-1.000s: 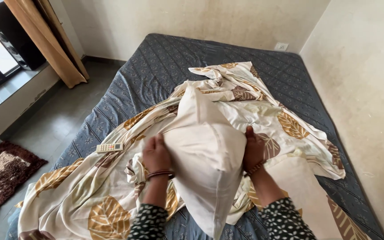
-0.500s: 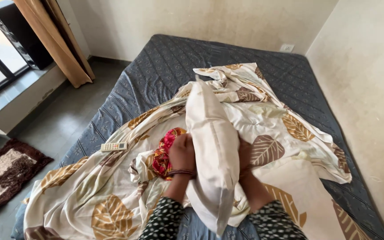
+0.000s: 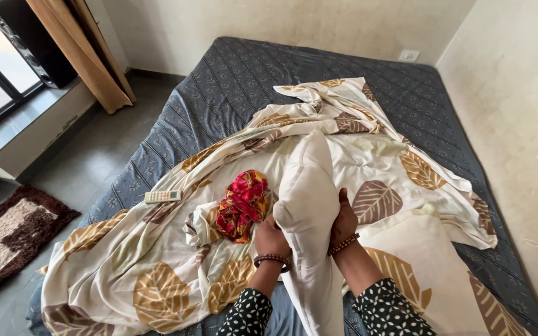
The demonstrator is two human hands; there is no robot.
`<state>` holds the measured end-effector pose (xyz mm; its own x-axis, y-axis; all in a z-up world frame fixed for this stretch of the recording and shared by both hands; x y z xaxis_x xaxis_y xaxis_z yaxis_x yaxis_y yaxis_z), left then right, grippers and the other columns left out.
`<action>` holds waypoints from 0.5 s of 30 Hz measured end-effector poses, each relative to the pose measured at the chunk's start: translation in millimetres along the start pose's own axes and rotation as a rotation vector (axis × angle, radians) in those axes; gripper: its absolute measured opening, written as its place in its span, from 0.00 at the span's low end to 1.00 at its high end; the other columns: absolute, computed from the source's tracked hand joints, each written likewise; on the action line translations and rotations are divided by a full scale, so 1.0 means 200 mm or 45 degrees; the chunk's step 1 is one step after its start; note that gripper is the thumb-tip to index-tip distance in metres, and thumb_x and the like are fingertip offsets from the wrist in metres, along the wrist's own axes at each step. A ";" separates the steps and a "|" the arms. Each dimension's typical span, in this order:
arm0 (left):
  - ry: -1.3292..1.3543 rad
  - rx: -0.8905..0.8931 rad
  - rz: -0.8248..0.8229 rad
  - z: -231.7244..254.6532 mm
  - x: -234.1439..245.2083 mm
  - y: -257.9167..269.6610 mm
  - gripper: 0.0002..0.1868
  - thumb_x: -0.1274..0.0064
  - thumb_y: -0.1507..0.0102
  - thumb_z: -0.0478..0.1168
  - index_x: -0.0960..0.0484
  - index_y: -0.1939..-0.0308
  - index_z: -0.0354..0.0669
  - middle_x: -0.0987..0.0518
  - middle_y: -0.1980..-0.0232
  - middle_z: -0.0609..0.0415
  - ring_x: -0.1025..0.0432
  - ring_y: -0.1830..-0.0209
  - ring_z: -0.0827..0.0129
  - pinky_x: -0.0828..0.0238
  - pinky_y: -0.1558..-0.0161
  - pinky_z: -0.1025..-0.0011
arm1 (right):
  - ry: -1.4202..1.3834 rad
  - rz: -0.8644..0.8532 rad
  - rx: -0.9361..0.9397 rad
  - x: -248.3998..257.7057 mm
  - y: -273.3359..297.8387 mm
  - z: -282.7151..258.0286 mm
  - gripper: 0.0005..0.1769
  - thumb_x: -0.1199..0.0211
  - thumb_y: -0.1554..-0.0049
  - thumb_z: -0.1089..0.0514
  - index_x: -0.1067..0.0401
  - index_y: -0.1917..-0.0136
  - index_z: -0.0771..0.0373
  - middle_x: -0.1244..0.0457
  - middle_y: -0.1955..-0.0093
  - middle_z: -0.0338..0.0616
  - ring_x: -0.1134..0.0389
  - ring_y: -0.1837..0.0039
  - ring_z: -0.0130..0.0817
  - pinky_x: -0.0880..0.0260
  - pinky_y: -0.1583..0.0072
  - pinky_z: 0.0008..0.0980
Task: The person repeatedly lifts, turns, and presses a white pillow on a bed to fluff it. The person handles the pillow by hand, rotating and squeezing it multiple times without using tools.
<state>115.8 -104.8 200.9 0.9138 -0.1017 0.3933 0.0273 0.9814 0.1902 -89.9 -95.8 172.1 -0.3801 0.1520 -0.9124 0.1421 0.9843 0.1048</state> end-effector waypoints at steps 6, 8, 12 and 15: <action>-0.050 -0.265 0.390 0.11 0.27 -0.16 0.04 0.51 0.46 0.30 0.20 0.73 0.38 0.20 0.73 0.45 0.28 0.74 0.55 0.29 0.66 0.58 | 0.889 0.554 0.397 0.16 -0.10 -0.51 0.34 0.59 0.29 0.34 0.32 0.41 0.68 0.32 0.50 0.47 0.32 0.46 0.39 0.30 0.43 0.38; 0.141 -0.220 0.329 0.17 0.30 -0.22 0.03 0.50 0.49 0.30 0.22 0.73 0.38 0.22 0.76 0.46 0.30 0.77 0.59 0.30 0.69 0.61 | 1.526 0.730 0.403 0.21 -0.13 -0.58 0.42 0.66 0.26 0.34 0.27 0.44 0.76 0.31 0.52 0.57 0.31 0.50 0.48 0.29 0.47 0.45; 0.368 -0.497 0.325 0.34 0.07 -0.07 0.07 0.44 0.49 0.31 0.19 0.67 0.44 0.20 0.75 0.50 0.29 0.74 0.69 0.32 0.68 0.67 | 1.707 0.505 0.525 0.16 -0.23 -0.24 0.42 0.65 0.26 0.35 0.27 0.44 0.76 0.31 0.52 0.56 0.31 0.50 0.47 0.29 0.47 0.44; 0.301 -0.549 0.391 0.31 0.22 -0.24 0.04 0.50 0.47 0.29 0.24 0.72 0.42 0.25 0.76 0.52 0.34 0.75 0.69 0.35 0.70 0.67 | 1.347 0.594 0.478 0.11 -0.19 -0.50 0.41 0.65 0.26 0.35 0.27 0.44 0.76 0.31 0.53 0.56 0.31 0.51 0.47 0.29 0.47 0.44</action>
<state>129.8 -166.1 264.4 0.9702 0.1887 0.1519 -0.1358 0.9429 -0.3040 -196.3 -121.6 187.2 -0.7548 0.6554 -0.0256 0.6535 0.7548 0.0557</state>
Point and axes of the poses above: each hand's wrist, its own y-axis away from the middle knuckle, its own x-axis out of the back of the hand, z = x × y, the point moved 5 cm from there along -y, towards the middle knuckle
